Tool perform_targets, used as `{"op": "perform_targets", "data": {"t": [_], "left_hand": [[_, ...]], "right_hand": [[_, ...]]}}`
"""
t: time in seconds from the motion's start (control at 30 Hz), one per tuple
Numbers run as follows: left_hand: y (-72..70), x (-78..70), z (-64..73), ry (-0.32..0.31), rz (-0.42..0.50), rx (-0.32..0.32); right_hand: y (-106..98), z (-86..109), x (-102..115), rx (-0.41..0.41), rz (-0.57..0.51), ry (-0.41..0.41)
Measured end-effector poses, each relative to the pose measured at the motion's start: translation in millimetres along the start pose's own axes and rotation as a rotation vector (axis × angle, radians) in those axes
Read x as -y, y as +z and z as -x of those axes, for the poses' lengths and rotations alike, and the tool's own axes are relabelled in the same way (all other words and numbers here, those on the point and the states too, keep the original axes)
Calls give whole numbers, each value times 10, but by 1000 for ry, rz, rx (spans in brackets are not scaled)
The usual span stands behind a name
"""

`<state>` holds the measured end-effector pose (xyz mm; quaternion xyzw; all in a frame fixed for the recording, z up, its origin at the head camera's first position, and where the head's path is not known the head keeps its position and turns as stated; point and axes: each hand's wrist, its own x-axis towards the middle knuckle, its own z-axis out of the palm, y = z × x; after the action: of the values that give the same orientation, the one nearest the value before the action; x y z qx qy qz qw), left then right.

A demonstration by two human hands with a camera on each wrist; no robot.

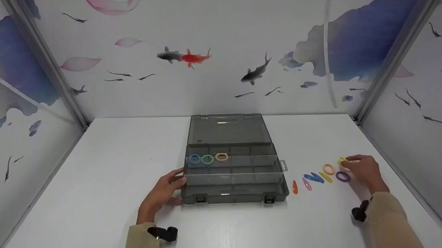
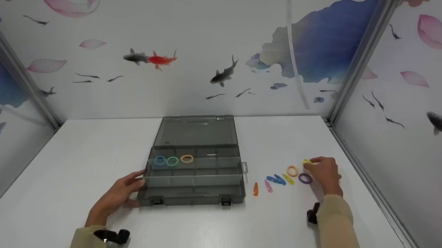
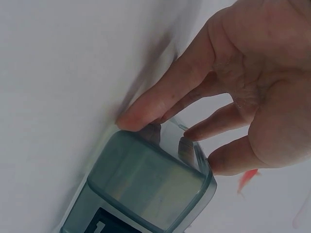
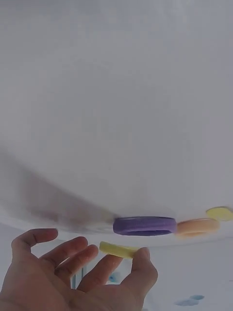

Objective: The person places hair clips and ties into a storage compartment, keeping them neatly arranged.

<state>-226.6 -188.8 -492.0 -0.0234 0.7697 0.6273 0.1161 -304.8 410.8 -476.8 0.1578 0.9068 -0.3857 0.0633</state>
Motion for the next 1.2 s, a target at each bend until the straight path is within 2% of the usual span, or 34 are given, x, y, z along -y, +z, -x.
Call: {"op": "perform_targets", "data": {"t": [0.13, 0.4, 0.7, 0.93, 1.2], "left_hand": [[1, 16, -6, -3, -1, 4], [2, 25, -16, -5, -4, 0], [20, 18, -3, -10, -14, 1], [7, 19, 18, -20, -17, 4], [-12, 5, -7, -2, -20, 11]], "right_hand": [[-32, -10, 89, -5, 11, -46], [-65, 5, 417, -84, 28, -173], [32, 68, 826, -173, 13, -320], [134, 104, 1162, -164, 30, -406], [218, 150, 1525, -156, 37, -527]]}}
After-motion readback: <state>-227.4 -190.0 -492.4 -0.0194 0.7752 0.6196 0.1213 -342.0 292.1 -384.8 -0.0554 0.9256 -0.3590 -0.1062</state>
